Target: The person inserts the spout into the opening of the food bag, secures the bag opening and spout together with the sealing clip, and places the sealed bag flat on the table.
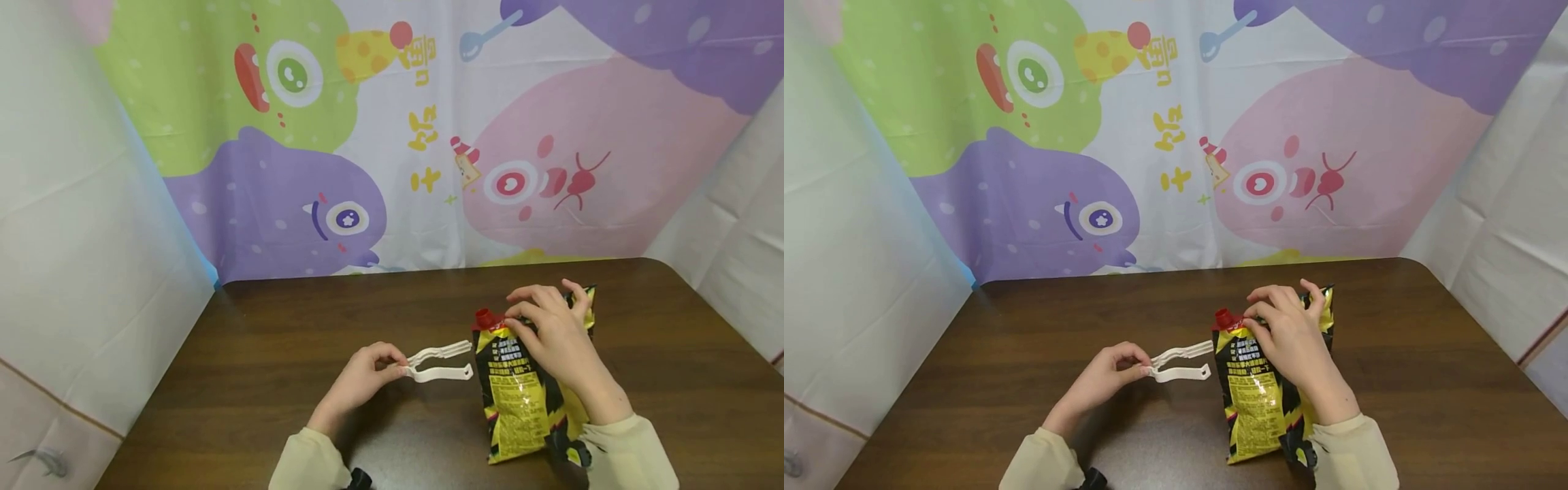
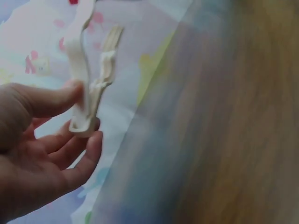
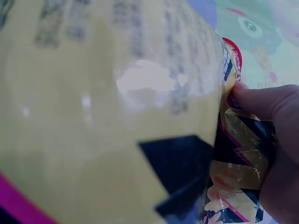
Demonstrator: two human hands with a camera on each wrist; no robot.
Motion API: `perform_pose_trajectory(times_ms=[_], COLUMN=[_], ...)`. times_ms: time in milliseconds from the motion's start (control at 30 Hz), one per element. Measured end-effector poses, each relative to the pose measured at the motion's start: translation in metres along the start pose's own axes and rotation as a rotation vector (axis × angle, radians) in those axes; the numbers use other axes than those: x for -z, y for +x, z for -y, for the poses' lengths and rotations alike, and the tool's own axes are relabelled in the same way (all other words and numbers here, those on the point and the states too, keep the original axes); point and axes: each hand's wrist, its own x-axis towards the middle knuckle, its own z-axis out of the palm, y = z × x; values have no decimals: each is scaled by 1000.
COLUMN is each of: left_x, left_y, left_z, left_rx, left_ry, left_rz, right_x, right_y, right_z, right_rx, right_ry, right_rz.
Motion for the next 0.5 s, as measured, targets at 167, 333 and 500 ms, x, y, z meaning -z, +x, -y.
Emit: perform_pose_trajectory(times_ms=[167, 333, 500], left_x=[-14, -16, -12], left_y=[3, 1, 1], left_z=[-6, -20, -41], left_rx=[-8, 0, -8], left_ry=[-79, -91, -84], left_rz=[-84, -144, -158], right_x=[1, -1, 1], right_y=[0, 0, 1], right_z=[0, 2, 1], right_rx=[2, 8, 10], right_ry=[-3, -1, -6], right_rz=[2, 4, 6])
